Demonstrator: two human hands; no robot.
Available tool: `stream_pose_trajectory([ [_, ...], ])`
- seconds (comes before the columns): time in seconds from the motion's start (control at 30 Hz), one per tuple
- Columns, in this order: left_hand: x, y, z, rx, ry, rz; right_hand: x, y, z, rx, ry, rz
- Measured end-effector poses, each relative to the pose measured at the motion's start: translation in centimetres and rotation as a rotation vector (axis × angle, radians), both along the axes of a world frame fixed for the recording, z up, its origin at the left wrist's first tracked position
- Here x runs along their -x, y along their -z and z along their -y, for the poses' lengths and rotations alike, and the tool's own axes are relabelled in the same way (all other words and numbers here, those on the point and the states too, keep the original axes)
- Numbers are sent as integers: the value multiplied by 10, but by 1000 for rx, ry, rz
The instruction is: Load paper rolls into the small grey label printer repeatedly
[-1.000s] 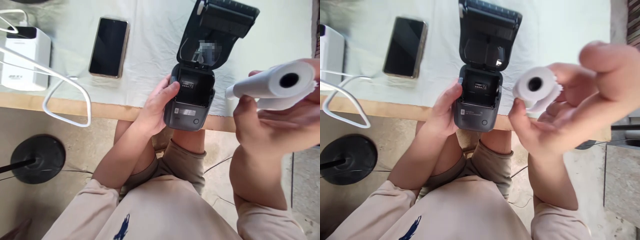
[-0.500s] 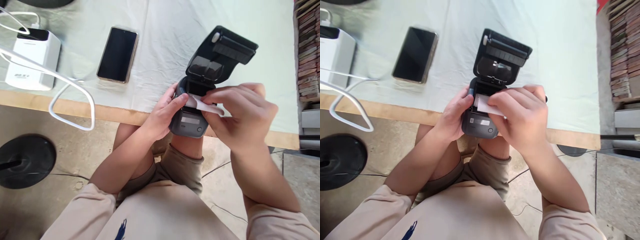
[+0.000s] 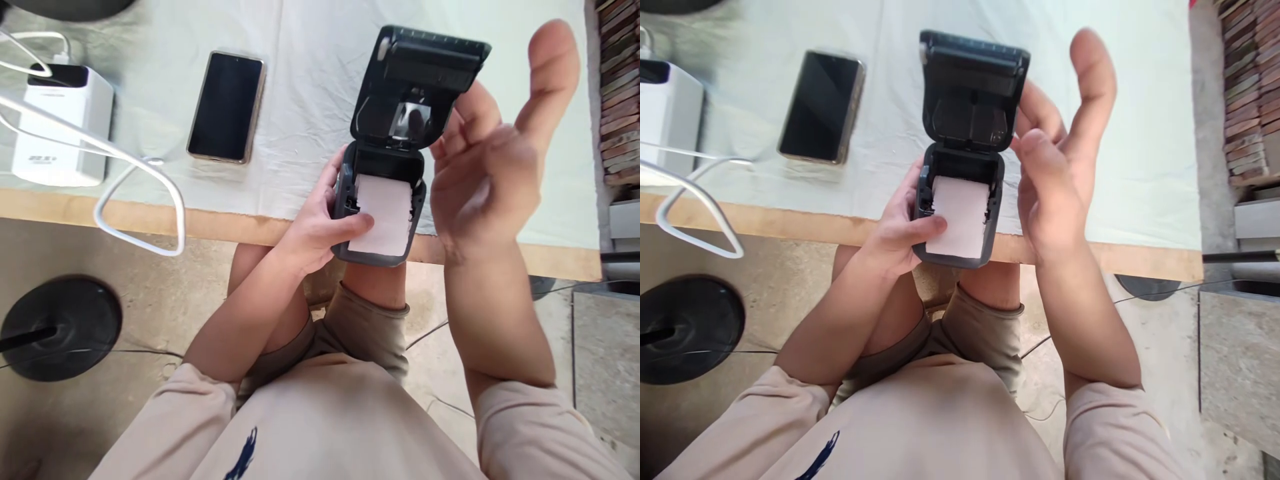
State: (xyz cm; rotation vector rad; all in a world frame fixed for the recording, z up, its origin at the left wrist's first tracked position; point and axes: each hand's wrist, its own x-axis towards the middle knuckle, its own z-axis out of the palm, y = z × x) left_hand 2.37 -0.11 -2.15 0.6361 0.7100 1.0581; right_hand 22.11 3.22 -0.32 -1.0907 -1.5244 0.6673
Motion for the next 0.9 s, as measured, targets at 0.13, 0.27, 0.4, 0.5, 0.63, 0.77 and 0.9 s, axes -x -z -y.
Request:
stream_pose_trajectory([
  [0.13,2,3,0,-27,0,8,7,2,5,16,9,-451],
  [0.27,1,2,3,-76,-3,44,17,3,24,191,-85,-514],
  [0.4,-3,-5,7,-113,-47,113,28,2,37,265,-125,-370],
  [0.5,-4,-6,6,-105,-65,66,29,6,43,285,-190,-323],
  [0.63,-5,-5,3,-99,-18,71,18,19,44,269,-176,-216],
  [0.77,-8,-8,4,-98,-4,114,9,28,42,134,-135,23],
  [0.9,-9,-13,5,-93,-15,90,10,28,41,60,-156,93],
])
